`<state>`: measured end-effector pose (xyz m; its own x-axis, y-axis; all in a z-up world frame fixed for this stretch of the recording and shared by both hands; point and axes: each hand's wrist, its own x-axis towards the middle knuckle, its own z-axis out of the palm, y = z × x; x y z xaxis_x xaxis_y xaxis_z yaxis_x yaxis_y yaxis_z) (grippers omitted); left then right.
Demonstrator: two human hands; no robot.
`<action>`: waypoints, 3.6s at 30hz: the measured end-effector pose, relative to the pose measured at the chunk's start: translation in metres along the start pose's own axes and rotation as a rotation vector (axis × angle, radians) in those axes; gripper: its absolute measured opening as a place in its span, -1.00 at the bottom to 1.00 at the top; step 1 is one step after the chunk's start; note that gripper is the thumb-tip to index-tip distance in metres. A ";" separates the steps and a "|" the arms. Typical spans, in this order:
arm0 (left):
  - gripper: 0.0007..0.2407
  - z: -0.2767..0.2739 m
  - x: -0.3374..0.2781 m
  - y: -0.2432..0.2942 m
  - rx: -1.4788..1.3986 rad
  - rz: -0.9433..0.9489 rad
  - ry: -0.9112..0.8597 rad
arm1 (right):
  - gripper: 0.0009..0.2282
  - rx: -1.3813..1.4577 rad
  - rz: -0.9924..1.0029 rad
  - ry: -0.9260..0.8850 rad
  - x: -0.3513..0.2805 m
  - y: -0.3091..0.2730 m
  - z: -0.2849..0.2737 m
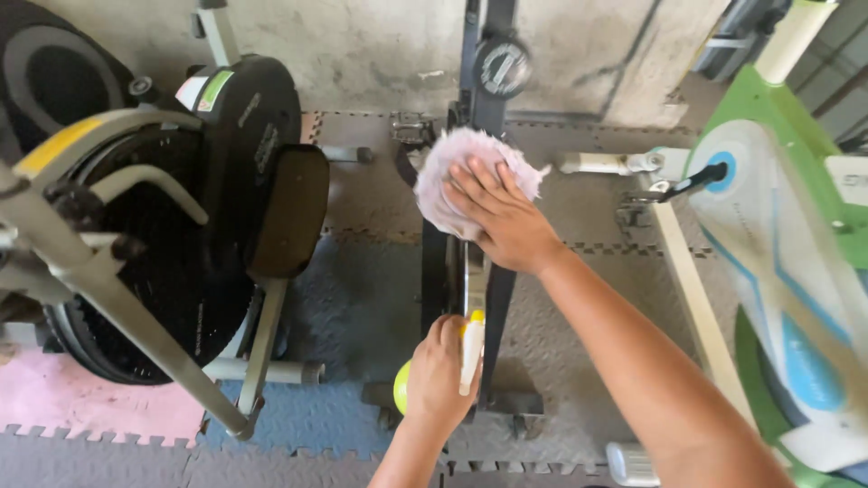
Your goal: Cleaning several indoor exercise bikes and an elliptical machine using a spray bottle and a rag.
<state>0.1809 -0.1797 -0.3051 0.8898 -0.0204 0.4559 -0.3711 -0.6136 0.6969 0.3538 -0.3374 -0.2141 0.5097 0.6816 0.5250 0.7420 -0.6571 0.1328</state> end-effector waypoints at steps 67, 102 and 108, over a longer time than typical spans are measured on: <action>-0.43 0.002 -0.005 -0.016 -0.069 0.000 -0.093 | -0.57 0.453 0.463 0.448 -0.122 -0.078 0.086; -0.40 0.022 -0.012 -0.051 -0.038 -0.008 -0.071 | -0.45 0.805 0.497 0.118 -0.116 -0.139 0.010; -0.46 0.011 -0.005 -0.032 -0.127 0.018 -0.044 | -0.48 0.197 0.273 0.043 -0.050 -0.073 0.049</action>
<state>0.1908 -0.1692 -0.3359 0.8925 -0.0671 0.4460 -0.4152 -0.5083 0.7545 0.2956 -0.3081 -0.2918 0.6851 0.4723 0.5546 0.6529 -0.7357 -0.1799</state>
